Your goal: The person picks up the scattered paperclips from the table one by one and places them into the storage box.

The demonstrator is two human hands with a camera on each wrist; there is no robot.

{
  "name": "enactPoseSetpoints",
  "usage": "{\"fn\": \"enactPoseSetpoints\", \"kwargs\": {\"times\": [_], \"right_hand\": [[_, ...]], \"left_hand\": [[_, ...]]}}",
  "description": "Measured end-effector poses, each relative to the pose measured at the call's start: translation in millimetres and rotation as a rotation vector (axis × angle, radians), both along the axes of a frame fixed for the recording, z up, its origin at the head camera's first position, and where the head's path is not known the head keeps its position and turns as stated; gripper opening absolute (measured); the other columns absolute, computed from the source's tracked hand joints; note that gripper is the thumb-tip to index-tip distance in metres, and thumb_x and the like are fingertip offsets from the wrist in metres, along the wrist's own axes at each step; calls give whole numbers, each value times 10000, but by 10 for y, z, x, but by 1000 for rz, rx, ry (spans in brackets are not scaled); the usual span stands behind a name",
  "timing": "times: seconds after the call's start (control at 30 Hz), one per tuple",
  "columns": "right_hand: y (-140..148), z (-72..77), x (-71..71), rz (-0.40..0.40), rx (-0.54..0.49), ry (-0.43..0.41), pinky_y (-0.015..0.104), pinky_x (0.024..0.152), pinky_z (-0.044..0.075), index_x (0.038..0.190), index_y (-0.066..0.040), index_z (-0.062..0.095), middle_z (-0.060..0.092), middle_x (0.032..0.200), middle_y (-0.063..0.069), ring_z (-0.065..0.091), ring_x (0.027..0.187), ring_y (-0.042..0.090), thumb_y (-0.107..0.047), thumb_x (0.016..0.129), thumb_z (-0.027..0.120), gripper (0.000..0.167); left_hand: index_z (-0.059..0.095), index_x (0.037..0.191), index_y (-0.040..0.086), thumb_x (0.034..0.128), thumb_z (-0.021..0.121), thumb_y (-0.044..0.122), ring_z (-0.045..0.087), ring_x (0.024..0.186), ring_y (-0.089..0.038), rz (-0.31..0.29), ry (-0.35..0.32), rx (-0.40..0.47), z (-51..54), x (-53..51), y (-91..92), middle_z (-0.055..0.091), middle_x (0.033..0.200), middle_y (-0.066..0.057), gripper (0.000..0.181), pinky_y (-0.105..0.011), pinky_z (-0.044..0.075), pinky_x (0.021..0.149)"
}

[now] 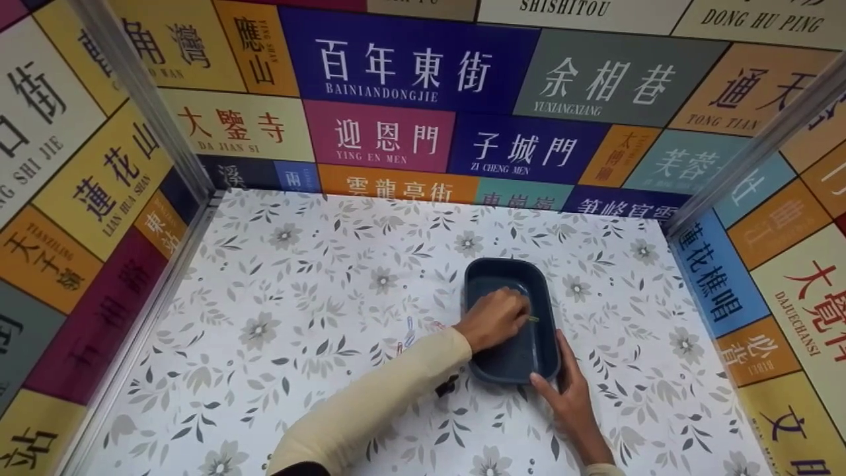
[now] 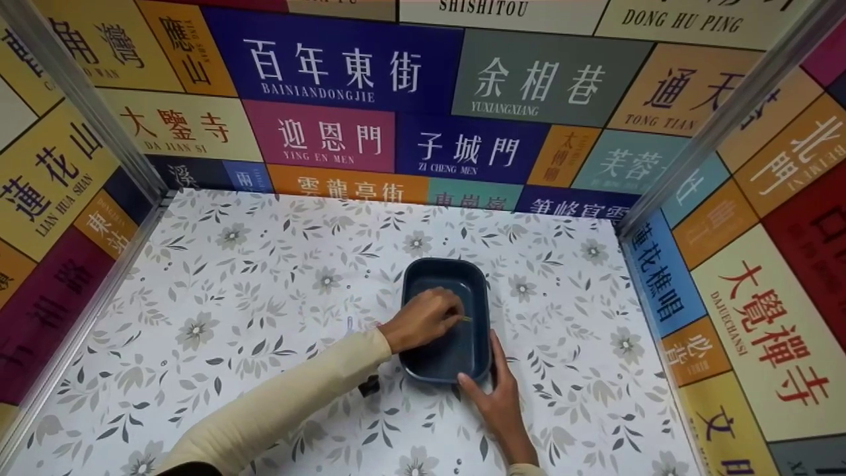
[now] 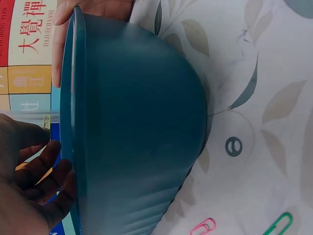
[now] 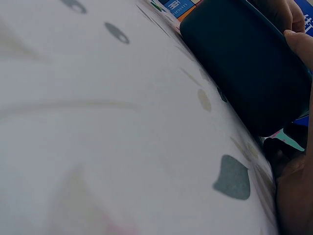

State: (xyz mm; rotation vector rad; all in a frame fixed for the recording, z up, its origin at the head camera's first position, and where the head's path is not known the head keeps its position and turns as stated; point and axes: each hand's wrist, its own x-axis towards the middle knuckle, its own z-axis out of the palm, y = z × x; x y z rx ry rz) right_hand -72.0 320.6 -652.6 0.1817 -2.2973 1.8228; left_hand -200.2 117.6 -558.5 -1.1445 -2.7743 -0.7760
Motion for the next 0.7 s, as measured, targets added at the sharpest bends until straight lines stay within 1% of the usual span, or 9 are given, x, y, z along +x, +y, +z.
{"fn": "enactPoseSetpoints", "kwargs": {"times": [0.1,0.2,0.3,0.37,0.5,0.7], "right_hand": [[3,-2,0,2,4,3,133,1233,270,1731,-17,274,246,1786,248,311,1573,-52,84,964,755,911],[8,-8,-2,-1,9,5,133,1235,265,1735,-33,277,247,1787,242,306,1579,-46,76,965,761,916],[7,-8,-1,0,16,4,129,1232,264,1736,-34,273,239,1787,248,299,1579,-50,70,971,761,913],[4,-2,2,0,14,2,126,1228,266,1734,-27,271,239,1787,249,300,1576,-53,70,970,761,913],[2,7,5,-3,10,-4,124,1227,266,1731,-14,270,238,1789,242,303,1571,-57,71,970,758,909],[-3,3,-6,7,4,14,125,1231,261,1725,10,266,240,1778,276,305,1570,-66,99,961,752,909]], "left_hand": [[805,1064,122,1059,714,147,731,1035,-197,-13,0,-27,3,-11,32,774,1055,-22,95,-299,604,883],[796,1032,118,1050,710,131,741,999,-197,-30,5,-38,1,-16,66,768,1012,-23,89,-304,611,851],[776,967,120,1043,703,111,735,928,-185,-44,6,-39,-4,-22,101,746,944,-16,105,-301,608,798],[760,929,125,1045,697,107,717,871,-168,-52,-8,-42,-12,-26,127,722,901,-5,134,-294,598,759],[740,885,135,1047,694,110,681,790,-143,-59,-24,-70,-37,-30,182,689,846,14,171,-284,581,707],[785,898,138,1042,716,125,717,795,-134,-71,-8,-128,-82,-17,230,754,864,27,160,-274,591,702]]}}
